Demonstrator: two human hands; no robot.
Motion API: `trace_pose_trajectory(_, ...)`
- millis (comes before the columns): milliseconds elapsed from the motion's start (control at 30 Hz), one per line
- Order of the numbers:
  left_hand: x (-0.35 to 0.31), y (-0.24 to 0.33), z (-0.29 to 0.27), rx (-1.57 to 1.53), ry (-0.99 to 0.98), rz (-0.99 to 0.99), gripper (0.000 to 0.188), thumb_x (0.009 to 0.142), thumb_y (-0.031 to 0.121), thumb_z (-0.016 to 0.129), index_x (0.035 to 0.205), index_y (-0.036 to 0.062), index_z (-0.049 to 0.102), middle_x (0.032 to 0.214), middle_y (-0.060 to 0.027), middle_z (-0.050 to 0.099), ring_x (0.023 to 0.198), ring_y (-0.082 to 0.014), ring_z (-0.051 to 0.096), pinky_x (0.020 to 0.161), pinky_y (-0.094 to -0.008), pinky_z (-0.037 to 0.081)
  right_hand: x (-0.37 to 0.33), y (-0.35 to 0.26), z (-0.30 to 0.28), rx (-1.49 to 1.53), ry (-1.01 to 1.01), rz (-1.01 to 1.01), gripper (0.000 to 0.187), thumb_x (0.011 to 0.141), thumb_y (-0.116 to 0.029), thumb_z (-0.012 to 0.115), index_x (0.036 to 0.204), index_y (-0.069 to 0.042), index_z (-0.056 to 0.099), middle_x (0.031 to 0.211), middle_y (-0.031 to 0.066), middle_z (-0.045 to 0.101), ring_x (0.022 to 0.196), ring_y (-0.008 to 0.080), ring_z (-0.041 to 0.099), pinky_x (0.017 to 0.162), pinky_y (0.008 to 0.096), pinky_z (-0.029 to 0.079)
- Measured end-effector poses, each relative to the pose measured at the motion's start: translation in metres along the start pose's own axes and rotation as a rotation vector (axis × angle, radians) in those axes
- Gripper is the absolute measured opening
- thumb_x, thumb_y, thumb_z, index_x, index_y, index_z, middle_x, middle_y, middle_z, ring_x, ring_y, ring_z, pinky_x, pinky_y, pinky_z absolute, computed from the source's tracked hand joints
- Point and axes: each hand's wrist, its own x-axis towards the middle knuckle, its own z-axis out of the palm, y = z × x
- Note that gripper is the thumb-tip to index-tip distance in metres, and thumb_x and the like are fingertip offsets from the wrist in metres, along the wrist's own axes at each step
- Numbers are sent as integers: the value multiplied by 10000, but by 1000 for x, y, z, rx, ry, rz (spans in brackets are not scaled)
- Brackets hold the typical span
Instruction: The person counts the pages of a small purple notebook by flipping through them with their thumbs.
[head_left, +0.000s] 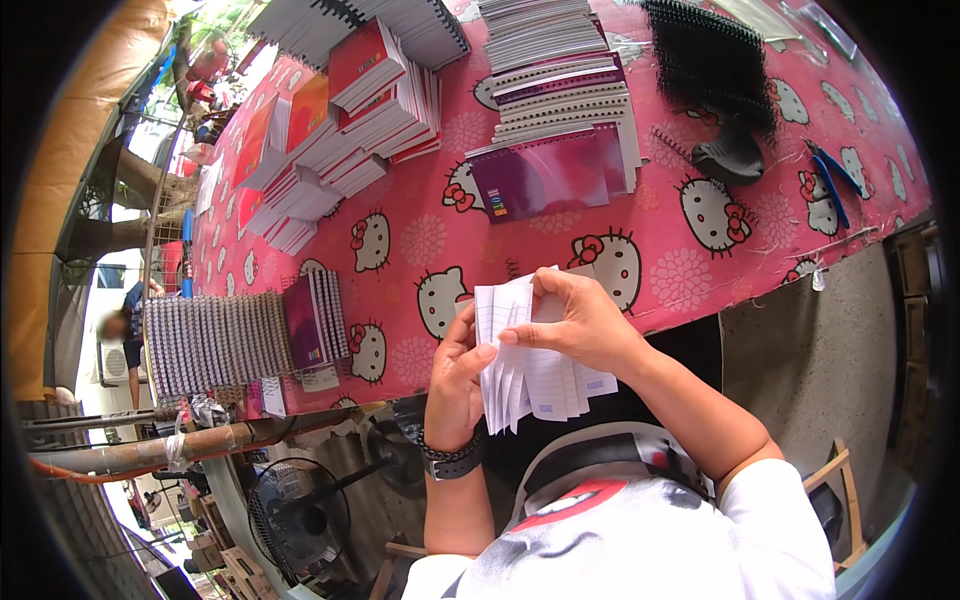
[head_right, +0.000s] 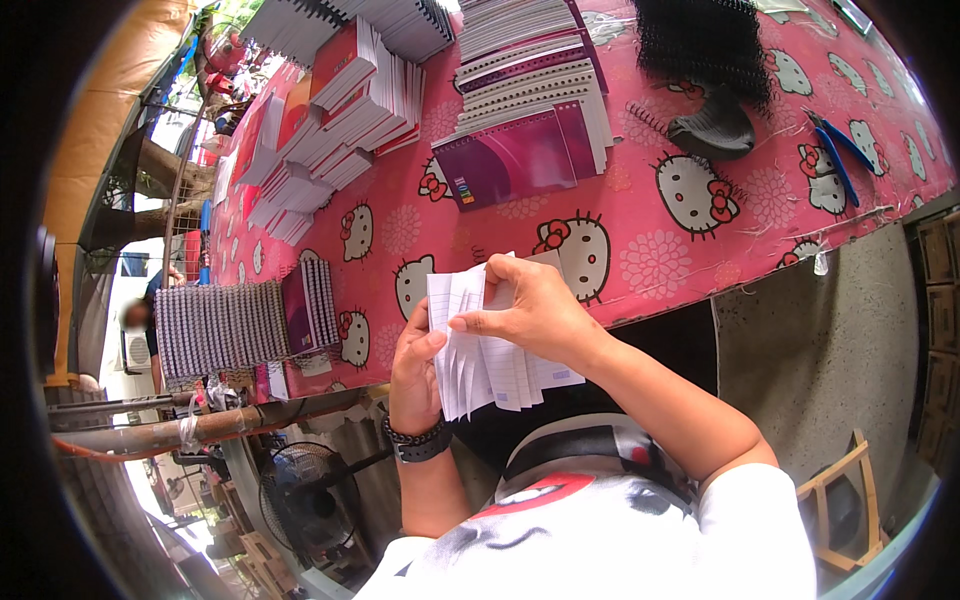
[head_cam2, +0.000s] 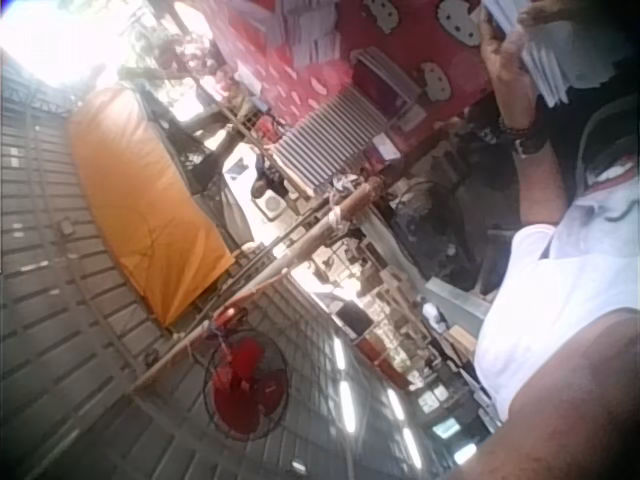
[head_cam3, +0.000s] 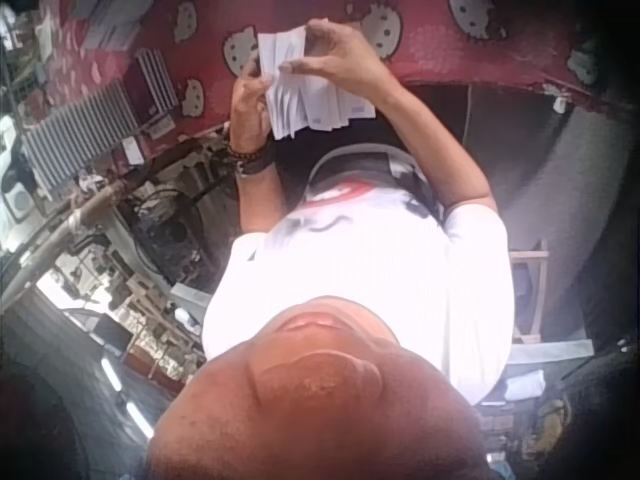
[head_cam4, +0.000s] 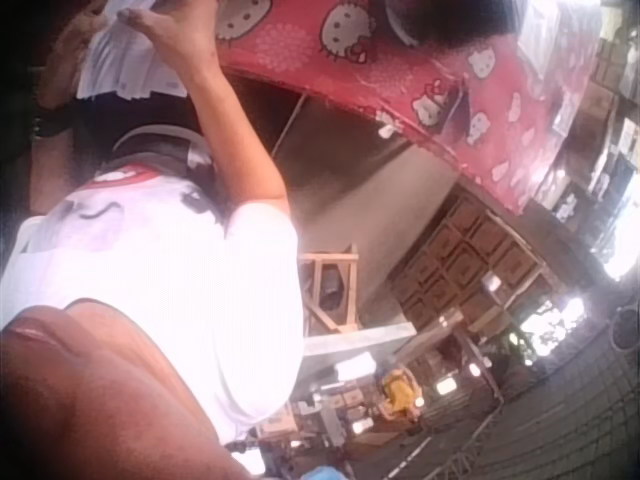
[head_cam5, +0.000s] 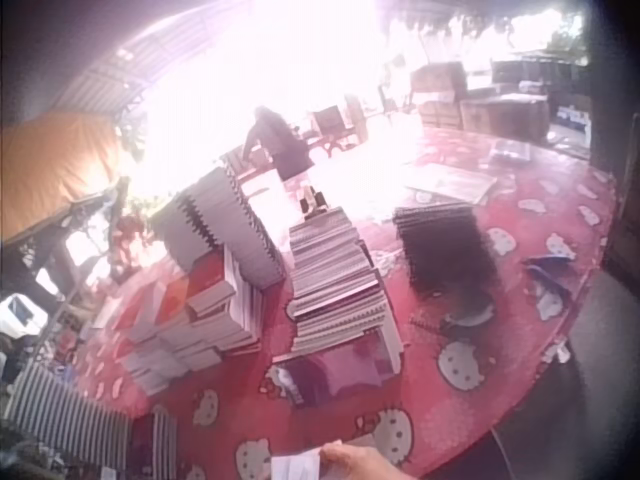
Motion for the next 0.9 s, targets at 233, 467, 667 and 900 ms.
trace_pose_trajectory(233, -1, -1, 1, 98, 27, 21, 643, 741, 136, 667, 1297, -18, 382, 1190, -94, 504, 1106, -172, 485, 975, -311, 350, 0, -2, -1, -21, -12, 25, 404, 674, -289, 808, 854, -2, 588, 815, 37, 555, 779, 111, 539, 699, 260, 445)
trace_pose_trajectory(467, -1, 0, 5, 143, 41, 21, 660, 734, 135, 675, 1304, -19, 379, 1195, -97, 506, 1107, -173, 487, 981, -311, 346, 1, 4, 0, -29, 10, -23, 442, 679, -315, 796, 876, 21, 586, 798, 86, 587, 743, 151, 569, 673, 295, 460)
trace_pose_trajectory(667, -2, 1, 7, 140, 47, 18, 653, 738, 148, 662, 1299, -25, 378, 1180, -100, 512, 1094, -173, 495, 977, -309, 351, 0, 3, 1, -1, 15, -43, 416, 689, -281, 784, 891, 26, 589, 808, 102, 596, 770, 173, 591, 695, 302, 467)
trace_pose_trajectory(900, -1, -2, 3, 0, 34, 6, 587, 771, 203, 572, 1271, -37, 380, 1170, -132, 513, 1088, -187, 508, 963, -319, 378, 1, 5, 1, -36, 19, -64, 396, 681, -243, 778, 893, 29, 583, 812, 120, 602, 790, 186, 597, 718, 309, 469)
